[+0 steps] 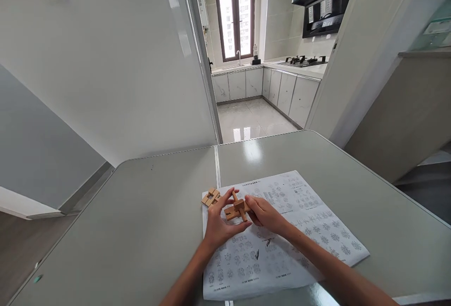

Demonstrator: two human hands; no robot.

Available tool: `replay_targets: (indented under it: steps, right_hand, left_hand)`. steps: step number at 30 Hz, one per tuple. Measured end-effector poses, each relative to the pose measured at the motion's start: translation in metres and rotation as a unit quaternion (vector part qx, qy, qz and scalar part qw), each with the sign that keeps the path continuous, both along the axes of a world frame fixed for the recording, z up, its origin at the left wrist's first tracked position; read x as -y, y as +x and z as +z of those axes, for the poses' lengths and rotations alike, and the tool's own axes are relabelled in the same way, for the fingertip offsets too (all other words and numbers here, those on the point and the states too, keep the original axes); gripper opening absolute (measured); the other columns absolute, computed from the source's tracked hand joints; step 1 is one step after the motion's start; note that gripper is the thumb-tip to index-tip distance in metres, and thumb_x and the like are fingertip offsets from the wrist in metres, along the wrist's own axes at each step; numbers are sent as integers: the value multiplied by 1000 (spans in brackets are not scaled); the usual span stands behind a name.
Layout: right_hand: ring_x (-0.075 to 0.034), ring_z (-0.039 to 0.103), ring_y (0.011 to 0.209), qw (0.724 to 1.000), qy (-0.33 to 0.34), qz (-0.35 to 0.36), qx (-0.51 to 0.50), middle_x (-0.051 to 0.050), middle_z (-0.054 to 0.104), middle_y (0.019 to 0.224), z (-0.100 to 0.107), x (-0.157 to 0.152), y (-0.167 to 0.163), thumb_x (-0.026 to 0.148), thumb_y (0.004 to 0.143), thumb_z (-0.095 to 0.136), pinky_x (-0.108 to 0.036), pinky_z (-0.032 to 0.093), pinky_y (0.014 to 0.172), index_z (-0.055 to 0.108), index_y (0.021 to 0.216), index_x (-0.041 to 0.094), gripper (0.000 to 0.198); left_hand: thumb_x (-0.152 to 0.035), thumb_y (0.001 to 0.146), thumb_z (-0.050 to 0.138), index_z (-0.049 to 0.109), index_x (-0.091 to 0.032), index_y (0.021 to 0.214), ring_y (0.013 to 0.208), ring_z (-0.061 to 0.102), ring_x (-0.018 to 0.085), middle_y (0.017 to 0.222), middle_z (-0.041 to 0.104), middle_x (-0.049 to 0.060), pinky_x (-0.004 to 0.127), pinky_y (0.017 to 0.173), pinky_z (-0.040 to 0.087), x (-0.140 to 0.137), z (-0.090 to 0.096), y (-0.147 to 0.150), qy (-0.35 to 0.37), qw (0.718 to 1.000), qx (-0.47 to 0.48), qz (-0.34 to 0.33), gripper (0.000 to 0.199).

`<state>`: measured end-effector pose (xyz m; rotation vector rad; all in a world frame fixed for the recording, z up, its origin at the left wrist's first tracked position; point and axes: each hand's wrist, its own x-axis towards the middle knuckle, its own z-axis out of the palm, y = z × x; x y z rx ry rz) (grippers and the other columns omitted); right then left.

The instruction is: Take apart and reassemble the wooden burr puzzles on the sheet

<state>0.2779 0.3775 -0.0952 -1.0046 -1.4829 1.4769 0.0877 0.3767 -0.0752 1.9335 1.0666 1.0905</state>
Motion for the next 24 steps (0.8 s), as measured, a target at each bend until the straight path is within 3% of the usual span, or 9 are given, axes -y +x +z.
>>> replay_targets:
  steps: [7,16,22,24]
  right_hand:
    - [-9,27,38,995,-62,2,-79,8,38,42,-5,-4,-6,72,98,40,-26,22,43,45,67,23,57]
    - [-11,28,42,987,-90,-7,-130,9,35,44,-4,-1,-11,68,97,44,-24,23,43,56,77,21,52]
    - [-11,33,46,965,-154,107,-180,5,44,53,2,2,-6,62,99,43,-26,31,49,57,79,20,48]
    - [-13,42,52,982,-104,104,-121,1,53,63,3,2,-4,60,101,40,-29,39,55,57,81,20,48]
  left_hand:
    - [-29,65,88,56,-27,142,108,73,30,130,71,9,49,100,57,1,3,4,2,1000,-2,19,83]
    - [-33,64,89,52,-28,145,112,70,32,129,71,9,52,104,53,5,2,6,30,999,-24,38,89]
    - [-38,67,88,51,-27,141,121,65,32,133,66,10,50,106,52,7,0,3,37,998,8,43,84]
    - [-37,67,86,53,-26,139,120,65,33,131,68,10,49,105,53,6,0,1,40,998,2,48,80]
